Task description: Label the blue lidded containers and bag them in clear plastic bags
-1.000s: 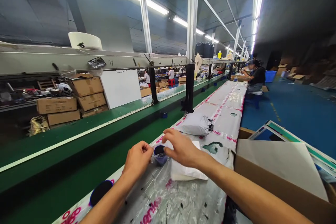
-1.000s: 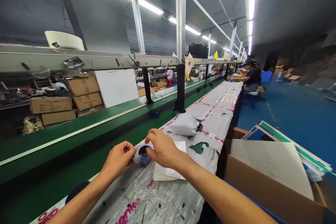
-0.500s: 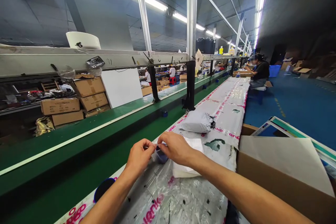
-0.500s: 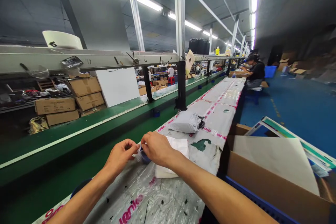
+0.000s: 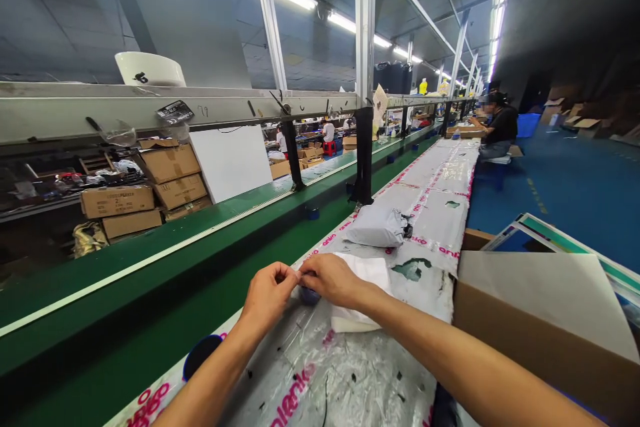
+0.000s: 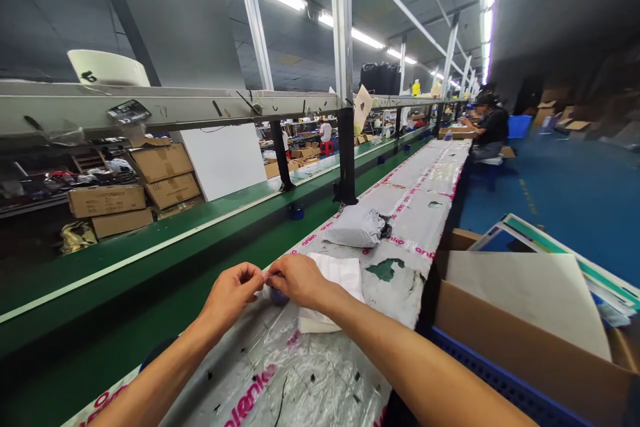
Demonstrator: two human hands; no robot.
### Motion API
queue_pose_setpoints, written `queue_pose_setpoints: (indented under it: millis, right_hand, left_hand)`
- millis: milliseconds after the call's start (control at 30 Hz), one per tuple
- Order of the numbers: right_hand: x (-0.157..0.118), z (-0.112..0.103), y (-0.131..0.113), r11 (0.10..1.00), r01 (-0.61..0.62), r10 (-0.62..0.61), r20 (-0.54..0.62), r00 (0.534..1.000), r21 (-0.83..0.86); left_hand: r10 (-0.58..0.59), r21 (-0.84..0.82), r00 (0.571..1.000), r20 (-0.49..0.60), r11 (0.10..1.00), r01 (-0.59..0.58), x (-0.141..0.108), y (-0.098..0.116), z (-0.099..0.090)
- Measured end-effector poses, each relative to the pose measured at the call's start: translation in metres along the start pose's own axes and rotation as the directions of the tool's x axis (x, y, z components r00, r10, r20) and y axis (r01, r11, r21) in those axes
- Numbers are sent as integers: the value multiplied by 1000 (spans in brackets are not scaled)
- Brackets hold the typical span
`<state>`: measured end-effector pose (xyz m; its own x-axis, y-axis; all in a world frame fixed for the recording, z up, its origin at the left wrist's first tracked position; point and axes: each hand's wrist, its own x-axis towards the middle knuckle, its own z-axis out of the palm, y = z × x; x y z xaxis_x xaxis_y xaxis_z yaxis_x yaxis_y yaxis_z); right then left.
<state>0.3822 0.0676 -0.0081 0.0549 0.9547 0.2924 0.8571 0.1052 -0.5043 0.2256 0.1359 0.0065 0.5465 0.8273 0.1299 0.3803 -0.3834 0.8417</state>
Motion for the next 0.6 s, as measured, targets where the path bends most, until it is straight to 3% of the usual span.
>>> queue_pose_setpoints:
  millis: [133,233,433,500,567,600]
  right_hand:
    - [2,1,4,987,-6,17,-64,998,164]
    - [2,-5,8,938,-34,83,-129,988,346]
    - [-25,-42,14,766,-57,224,-183,957,640]
    - [-50,-62,17,731,-67,280,-209,937,680]
    - [-84,-84,24,716,-86,354,-255,900,693]
    - [-104,-94,28,716,-100,395,-283,874,691]
  left_hand:
    - [4,-8,1000,6,1000,-3,-1,0,0]
    - [35,5,998,-59,999,-35,-5,7,-4]
    - [193,88,956,-219,980,-178,-30,39,-23]
    - [320,200,932,-170,937,-285,-43,48,-21]
    - [441,264,897,30,862,-433,-57,50,-11]
    - [504,254,845,177,806,-534,-65,48,-2]
